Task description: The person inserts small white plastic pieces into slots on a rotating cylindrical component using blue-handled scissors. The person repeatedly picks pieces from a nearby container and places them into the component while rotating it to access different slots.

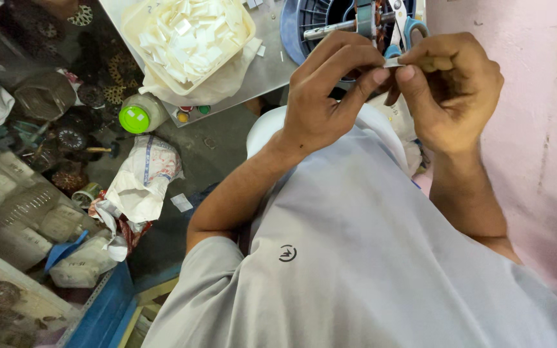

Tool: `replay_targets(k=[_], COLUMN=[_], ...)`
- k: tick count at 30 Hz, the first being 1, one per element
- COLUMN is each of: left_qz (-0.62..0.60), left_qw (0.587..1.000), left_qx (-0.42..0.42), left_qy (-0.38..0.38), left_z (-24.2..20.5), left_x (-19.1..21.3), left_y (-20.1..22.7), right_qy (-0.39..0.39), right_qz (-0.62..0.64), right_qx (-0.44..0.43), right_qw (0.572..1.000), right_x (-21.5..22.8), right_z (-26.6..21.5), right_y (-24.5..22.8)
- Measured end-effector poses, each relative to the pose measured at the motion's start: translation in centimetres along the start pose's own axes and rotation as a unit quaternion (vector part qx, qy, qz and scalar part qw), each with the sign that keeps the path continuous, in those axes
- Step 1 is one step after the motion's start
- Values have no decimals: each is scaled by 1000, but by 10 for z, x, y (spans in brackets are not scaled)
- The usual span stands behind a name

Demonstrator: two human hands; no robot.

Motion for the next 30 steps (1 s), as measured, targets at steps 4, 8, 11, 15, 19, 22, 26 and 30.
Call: replay_targets(k=[4,8,11,15,19,22,26,30], left_qz=[-14,-44,-37,26,84,119,156,87], left_qw=[1000,998,999,996,977,973,985,977], left_qx=[3,28,-15,-86,-191,-188,-43,138], left_qy=[-14,-31,-12,-9,-49,-63,-67,-136], left_z=[3,3,1,2,7,16,35,28], left_x=[4,1,3,4,5,8,11,-3], left_y=[2,-2,2,2,5,-4,-48,-92], right_qy=[-7,-2,-4,-34,-61,-52,-25,-24], right_qz=[-13,-53,-76,-99,-159,-237,-275,-283], right_qx=[25,33,50,69,81,74,94,131], right_qw=[1000,998,996,992,982,967,957,950], right_x=[2,4,0,-8,-8,-3,-3,-3], right_z=[-7,-7,-4,6,21,32,53,63], right_y=[10,22,21,6,-12,-12,6,13])
Point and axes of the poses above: each hand's wrist, its own z-axis towards the middle knuckle, its own x-axis out of the back of the hand, y = z × x, the point moved 7 cm from there along z, towards the middle knuckle, and after that the axes turned 6 degrees about -z, right-handed, at the moved point
